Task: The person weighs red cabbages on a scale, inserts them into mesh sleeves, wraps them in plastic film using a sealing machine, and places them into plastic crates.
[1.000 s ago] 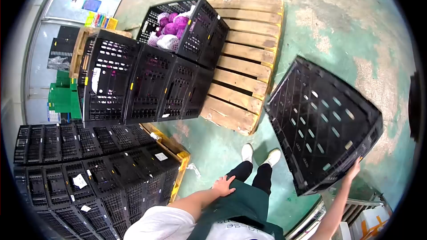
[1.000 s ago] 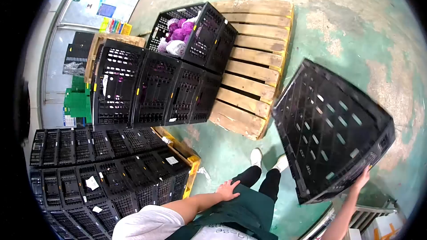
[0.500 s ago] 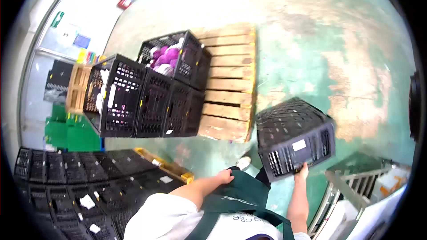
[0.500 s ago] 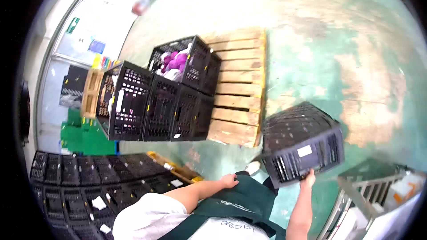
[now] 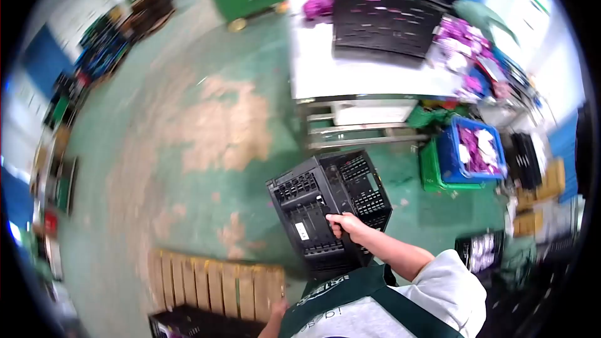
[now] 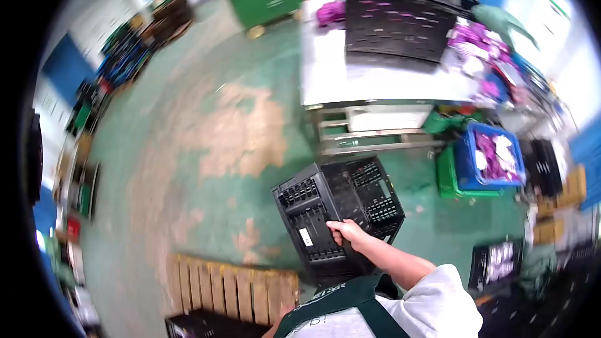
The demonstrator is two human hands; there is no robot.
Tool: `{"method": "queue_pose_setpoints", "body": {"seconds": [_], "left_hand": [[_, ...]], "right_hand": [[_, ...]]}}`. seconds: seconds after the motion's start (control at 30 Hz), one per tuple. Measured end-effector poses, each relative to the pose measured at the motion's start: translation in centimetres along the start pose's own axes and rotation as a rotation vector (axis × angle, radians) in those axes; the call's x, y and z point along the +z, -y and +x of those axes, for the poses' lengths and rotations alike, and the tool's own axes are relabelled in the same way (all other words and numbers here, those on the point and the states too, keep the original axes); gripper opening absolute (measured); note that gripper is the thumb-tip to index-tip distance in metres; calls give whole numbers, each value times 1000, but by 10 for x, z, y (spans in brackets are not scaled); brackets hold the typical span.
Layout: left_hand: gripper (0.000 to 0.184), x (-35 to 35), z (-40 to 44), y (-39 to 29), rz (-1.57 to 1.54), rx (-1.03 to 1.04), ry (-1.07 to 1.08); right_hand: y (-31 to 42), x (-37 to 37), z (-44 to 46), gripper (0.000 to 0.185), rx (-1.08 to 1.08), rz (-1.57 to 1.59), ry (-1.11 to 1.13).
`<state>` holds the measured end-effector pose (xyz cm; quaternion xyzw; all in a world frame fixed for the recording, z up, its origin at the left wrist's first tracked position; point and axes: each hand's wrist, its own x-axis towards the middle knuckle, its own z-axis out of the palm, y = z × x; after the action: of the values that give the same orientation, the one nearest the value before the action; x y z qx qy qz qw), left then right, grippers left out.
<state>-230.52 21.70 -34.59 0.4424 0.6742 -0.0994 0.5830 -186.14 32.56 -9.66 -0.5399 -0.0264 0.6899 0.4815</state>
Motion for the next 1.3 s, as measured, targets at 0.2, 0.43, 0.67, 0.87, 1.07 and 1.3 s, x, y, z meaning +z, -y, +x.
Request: {"method": "queue_pose_setpoints", "body": {"seconds": [0.2,0.43,0.67,0.87,1.07,1.3], "left_hand": [[24,12,-7,-46,671,191,1],[16,129,36,-232,857,597,-106],[25,418,-10,-415,17,335,406],[39,624,-118,-483,621,713,929],[40,776,-160,-581,767,680,1215],[76,950,-350,-712,1206,924,1717]], "right_hand": [[70,-145,-153,19,-233,267,-8],[98,-299,-335,18,-807,687,61],[64,-450,-463,26,-1254,861,-122],[69,-534,-529,23,-1553,863,-361],[102,-625,-581,25,-1795,737,-707],[159,-729,-654,29,-1997,612,-1081]]}}
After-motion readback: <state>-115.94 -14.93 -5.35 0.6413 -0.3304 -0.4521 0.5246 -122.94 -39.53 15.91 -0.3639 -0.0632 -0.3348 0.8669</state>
